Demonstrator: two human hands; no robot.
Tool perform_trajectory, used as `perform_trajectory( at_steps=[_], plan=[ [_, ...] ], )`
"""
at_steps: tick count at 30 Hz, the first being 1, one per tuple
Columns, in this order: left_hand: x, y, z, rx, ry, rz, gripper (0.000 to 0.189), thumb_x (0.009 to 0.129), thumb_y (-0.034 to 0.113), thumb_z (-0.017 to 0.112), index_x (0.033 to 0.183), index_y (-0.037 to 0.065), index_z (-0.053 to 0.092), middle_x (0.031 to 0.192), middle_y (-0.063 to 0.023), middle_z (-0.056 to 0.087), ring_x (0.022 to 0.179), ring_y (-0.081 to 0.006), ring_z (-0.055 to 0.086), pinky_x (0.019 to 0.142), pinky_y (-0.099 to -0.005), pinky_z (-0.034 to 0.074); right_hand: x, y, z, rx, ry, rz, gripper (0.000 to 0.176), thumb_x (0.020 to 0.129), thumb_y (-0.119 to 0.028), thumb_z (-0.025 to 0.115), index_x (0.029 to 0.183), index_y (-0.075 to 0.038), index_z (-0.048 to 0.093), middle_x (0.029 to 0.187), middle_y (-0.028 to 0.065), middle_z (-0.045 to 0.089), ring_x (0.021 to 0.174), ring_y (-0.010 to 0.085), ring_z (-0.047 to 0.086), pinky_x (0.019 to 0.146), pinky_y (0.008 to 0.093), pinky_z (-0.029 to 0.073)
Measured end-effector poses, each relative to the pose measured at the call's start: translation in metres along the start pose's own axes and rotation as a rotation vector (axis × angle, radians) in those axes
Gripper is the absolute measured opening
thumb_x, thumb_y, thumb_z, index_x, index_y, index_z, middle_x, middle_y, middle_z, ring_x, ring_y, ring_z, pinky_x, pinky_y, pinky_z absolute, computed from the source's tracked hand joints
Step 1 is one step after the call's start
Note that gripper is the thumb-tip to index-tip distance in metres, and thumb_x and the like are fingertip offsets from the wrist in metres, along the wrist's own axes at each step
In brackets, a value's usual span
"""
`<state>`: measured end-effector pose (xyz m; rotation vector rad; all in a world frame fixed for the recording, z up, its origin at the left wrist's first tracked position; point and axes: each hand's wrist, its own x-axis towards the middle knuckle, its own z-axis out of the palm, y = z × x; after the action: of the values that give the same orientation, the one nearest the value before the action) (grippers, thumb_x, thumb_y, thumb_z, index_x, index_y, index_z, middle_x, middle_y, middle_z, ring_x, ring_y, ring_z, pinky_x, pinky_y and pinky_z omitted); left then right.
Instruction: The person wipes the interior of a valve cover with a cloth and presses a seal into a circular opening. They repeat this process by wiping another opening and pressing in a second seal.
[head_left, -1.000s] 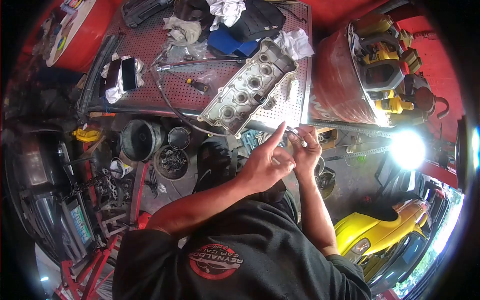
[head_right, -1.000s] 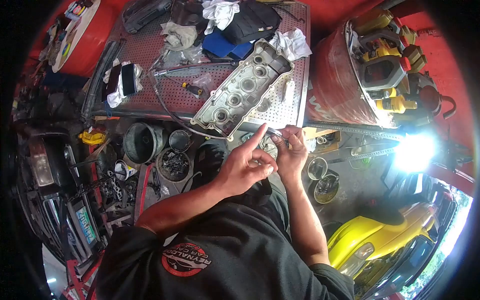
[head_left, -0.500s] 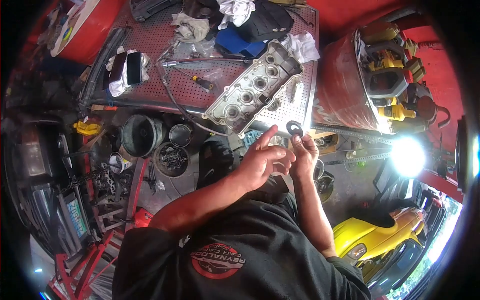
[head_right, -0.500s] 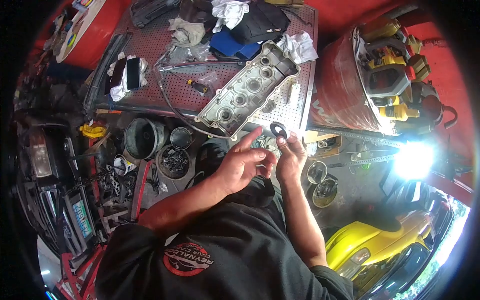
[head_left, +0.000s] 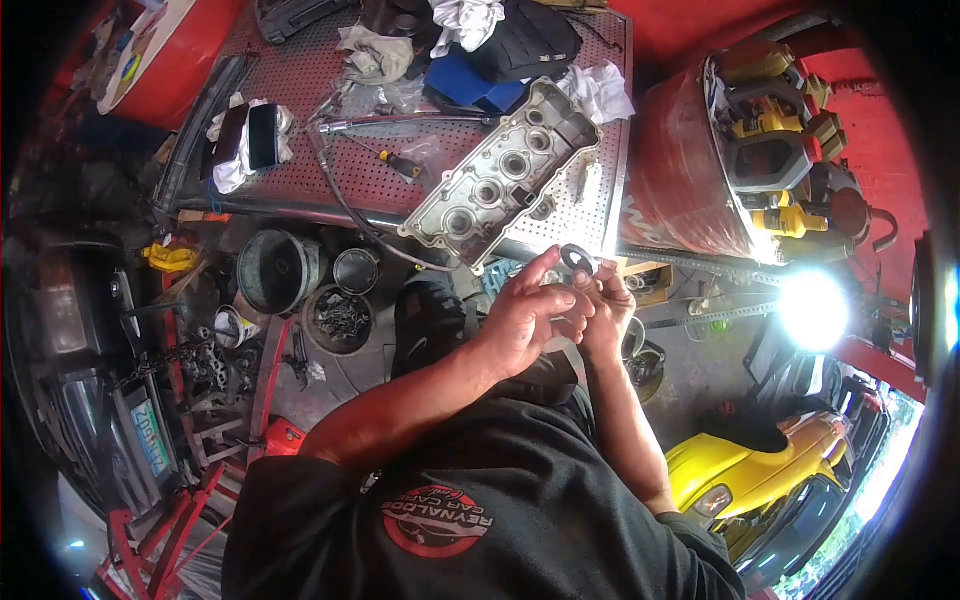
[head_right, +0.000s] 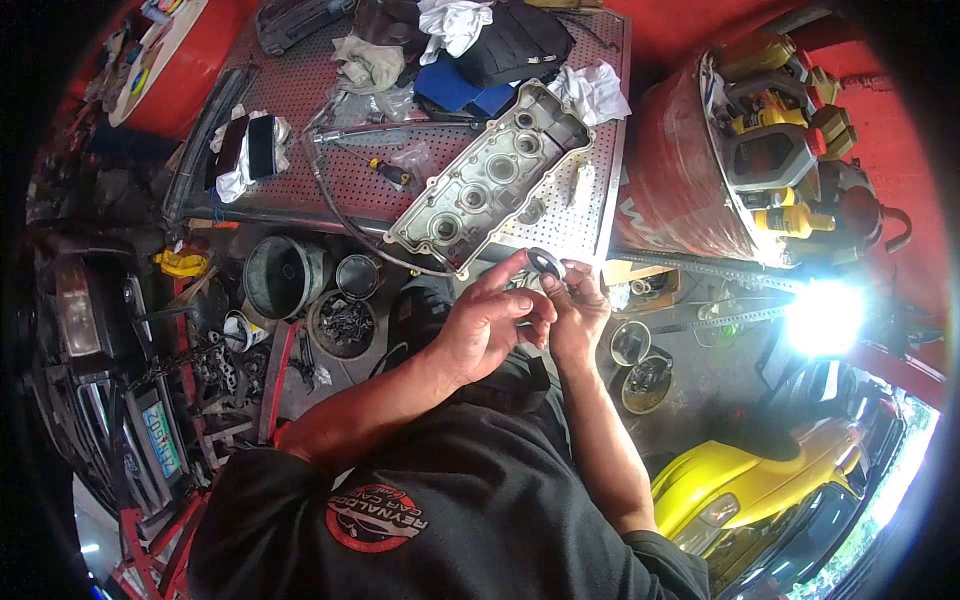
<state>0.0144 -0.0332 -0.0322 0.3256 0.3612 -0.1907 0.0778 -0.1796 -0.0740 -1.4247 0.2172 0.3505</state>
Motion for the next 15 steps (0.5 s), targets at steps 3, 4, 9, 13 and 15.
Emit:
perform_trajectory(
  at_steps=[3,4,9,13,15],
  plan=[
    [0.001,-0.002,-0.001,0.120,-0.009,0.009,0.083,0.094,0.009,0.058,0.162,0.006,0.011,0.101,-0.0224,0.067,0.085,-0.0299,0.066,0.078,-0.0427,0.054,0.004,0.004,-0.004,-0.086,0.012,-0.104,0.019,0.088,0.000,0.076,0.104,-0.002,0.066,0.092,0.0008,0.066,0.082,0.0086,0.057,0.073,0.0250,0.048],
    [0.001,-0.002,0.000,0.134,-0.016,0.019,0.085,0.094,0.009,0.058,0.162,0.006,0.009,0.100,-0.0222,0.068,0.084,-0.0293,0.066,0.077,-0.0421,0.054,0.005,0.005,-0.006,-0.132,0.019,-0.149,0.020,0.087,0.000,0.077,0.104,-0.002,0.066,0.091,0.0001,0.065,0.081,0.0086,0.056,0.073,0.0252,0.048],
    [0.004,-0.003,0.003,0.236,-0.037,0.037,0.089,0.092,0.005,0.060,0.163,0.005,0.005,0.098,-0.0208,0.069,0.081,-0.0253,0.066,0.075,-0.0378,0.054,0.007,0.009,-0.012,-0.142,0.018,-0.142,0.019,0.086,-0.001,0.078,0.100,-0.002,0.066,0.092,0.0002,0.063,0.084,0.0091,0.055,0.075,0.0256,0.047],
    [0.005,-0.004,0.003,0.320,-0.067,0.053,0.091,0.091,0.003,0.061,0.163,0.005,0.006,0.096,-0.0181,0.069,0.080,-0.0207,0.065,0.073,-0.0340,0.054,0.009,0.015,-0.017,-0.215,0.018,-0.207,0.017,0.084,0.002,0.079,0.096,-0.002,0.067,0.097,0.0016,0.064,0.089,0.0109,0.056,0.080,0.0263,0.047],
    [0.004,-0.003,0.004,0.394,-0.091,0.075,0.090,0.092,0.002,0.061,0.163,0.004,0.006,0.096,-0.0166,0.069,0.080,-0.0190,0.065,0.074,-0.0327,0.054,0.007,0.007,-0.014,-0.243,0.031,-0.185,0.017,0.082,0.004,0.079,0.094,-0.001,0.068,0.097,0.0020,0.064,0.090,0.0120,0.056,0.083,0.0267,0.046]
  ],
)
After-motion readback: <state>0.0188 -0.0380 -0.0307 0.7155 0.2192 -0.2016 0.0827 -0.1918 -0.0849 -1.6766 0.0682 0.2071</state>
